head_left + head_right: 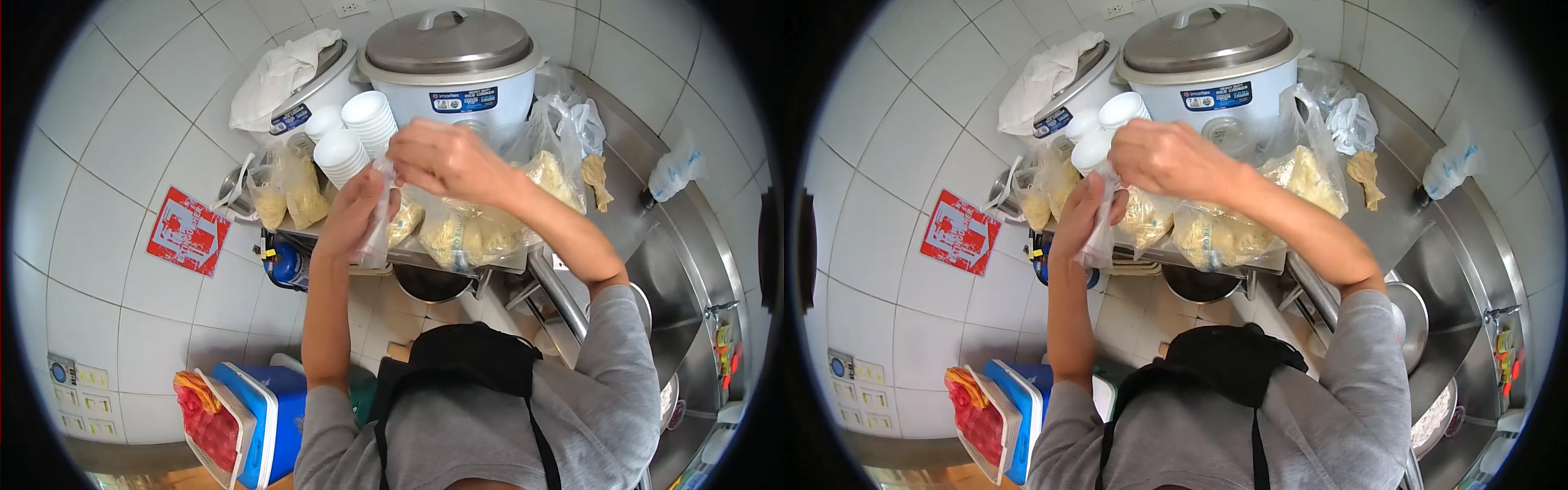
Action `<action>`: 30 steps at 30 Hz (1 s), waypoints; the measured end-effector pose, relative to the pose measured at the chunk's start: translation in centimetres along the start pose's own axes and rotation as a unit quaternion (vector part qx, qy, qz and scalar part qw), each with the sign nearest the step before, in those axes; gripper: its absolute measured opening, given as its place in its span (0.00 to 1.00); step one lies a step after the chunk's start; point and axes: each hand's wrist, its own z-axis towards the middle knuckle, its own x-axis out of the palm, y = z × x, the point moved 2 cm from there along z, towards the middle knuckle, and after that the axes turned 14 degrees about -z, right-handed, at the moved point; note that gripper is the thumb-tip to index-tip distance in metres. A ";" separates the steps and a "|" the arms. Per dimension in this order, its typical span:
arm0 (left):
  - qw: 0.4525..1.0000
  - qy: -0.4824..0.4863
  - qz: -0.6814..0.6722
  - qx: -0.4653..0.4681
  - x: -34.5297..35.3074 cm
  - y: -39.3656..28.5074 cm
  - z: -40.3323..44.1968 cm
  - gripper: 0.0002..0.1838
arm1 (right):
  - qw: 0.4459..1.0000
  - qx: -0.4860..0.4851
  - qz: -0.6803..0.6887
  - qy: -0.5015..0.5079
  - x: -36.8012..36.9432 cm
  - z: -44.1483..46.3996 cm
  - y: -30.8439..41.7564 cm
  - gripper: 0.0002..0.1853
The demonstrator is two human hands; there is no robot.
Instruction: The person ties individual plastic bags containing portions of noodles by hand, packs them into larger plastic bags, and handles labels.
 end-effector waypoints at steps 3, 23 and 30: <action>0.994 -0.072 0.043 0.077 1.4 -0.4 1.0 0.14 | 0.998 0.058 0.001 0.013 -0.8 2.1 -0.7 0.05; 0.929 -0.327 0.165 0.048 -18.1 4.1 -11.6 0.18 | 0.879 0.202 0.172 -0.395 -1.4 4.8 4.1 0.12; 0.930 -0.325 0.169 0.006 -22.0 8.8 -16.9 0.16 | 0.976 0.199 0.042 0.076 26.9 7.9 5.7 0.31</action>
